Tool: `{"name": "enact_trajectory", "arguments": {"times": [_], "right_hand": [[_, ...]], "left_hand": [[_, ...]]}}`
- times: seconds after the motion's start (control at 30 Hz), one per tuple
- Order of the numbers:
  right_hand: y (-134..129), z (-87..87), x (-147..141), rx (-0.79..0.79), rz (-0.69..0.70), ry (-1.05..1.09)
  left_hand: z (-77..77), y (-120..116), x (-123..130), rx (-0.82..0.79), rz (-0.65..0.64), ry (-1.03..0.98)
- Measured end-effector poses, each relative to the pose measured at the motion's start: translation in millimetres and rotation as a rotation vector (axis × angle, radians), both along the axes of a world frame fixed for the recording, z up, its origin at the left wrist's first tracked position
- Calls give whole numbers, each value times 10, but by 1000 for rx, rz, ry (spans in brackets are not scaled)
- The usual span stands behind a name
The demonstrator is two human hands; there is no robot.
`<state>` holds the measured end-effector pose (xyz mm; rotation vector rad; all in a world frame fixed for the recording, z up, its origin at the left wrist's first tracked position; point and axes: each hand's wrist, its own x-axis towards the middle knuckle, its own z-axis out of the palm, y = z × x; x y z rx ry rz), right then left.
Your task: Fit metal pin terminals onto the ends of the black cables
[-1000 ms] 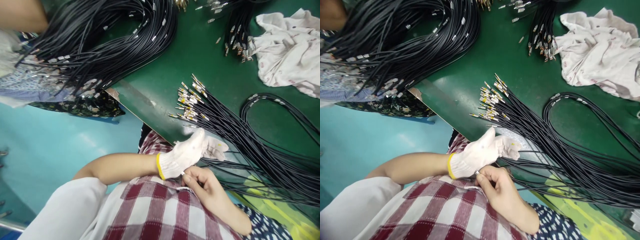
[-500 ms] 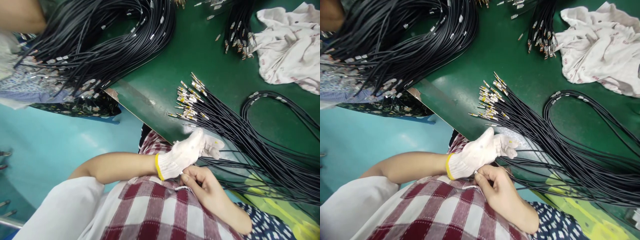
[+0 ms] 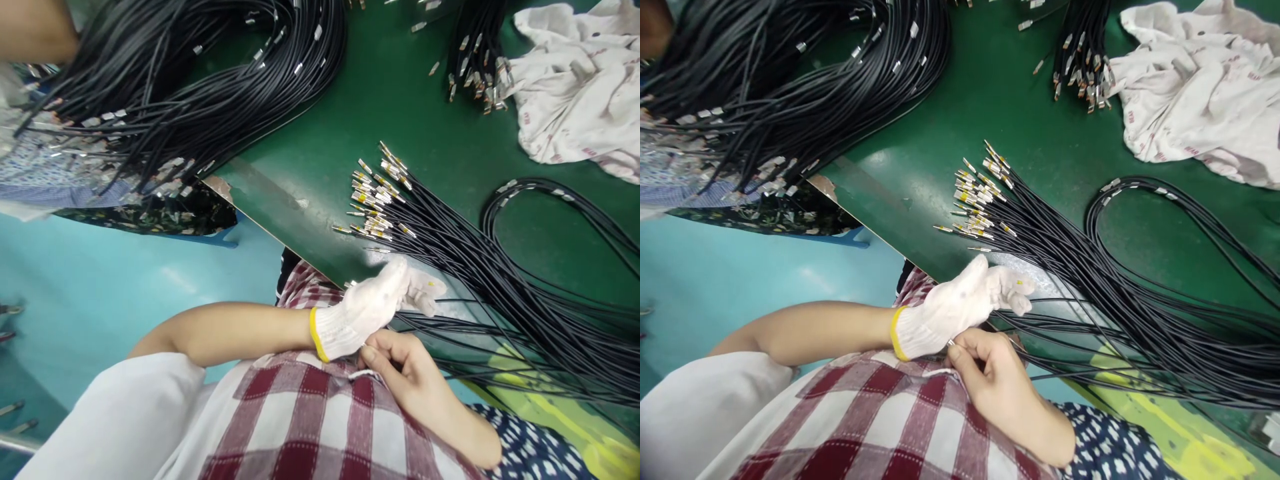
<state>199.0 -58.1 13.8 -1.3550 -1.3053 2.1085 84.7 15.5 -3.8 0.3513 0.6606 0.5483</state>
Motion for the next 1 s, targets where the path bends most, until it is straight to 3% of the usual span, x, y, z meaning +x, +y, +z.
{"name": "enact_trajectory", "arguments": {"times": [0.23,0.37,0.6,0.7,0.77,0.83,0.93,1.0], "right_hand": [[-10,-14,20,-36,-8,19],[64,9,60,-34,29,38],[180,54,95,101,26,44],[189,35,126,201,57,35],[206,19,166,438,105,-41],[245,1,223,777,190,-225],[366,-48,339,1103,256,-508],[496,-106,425,1168,117,-632]], "left_hand": [[-51,-41,-13,23,-10,-12],[-18,28,-34,-40,-5,-57],[140,198,-50,-175,51,-121],[175,247,-87,-138,64,-110],[200,276,-188,-16,92,-46],[218,286,-357,219,131,118],[180,238,-645,783,191,686],[97,161,-783,1142,87,1011]]}}
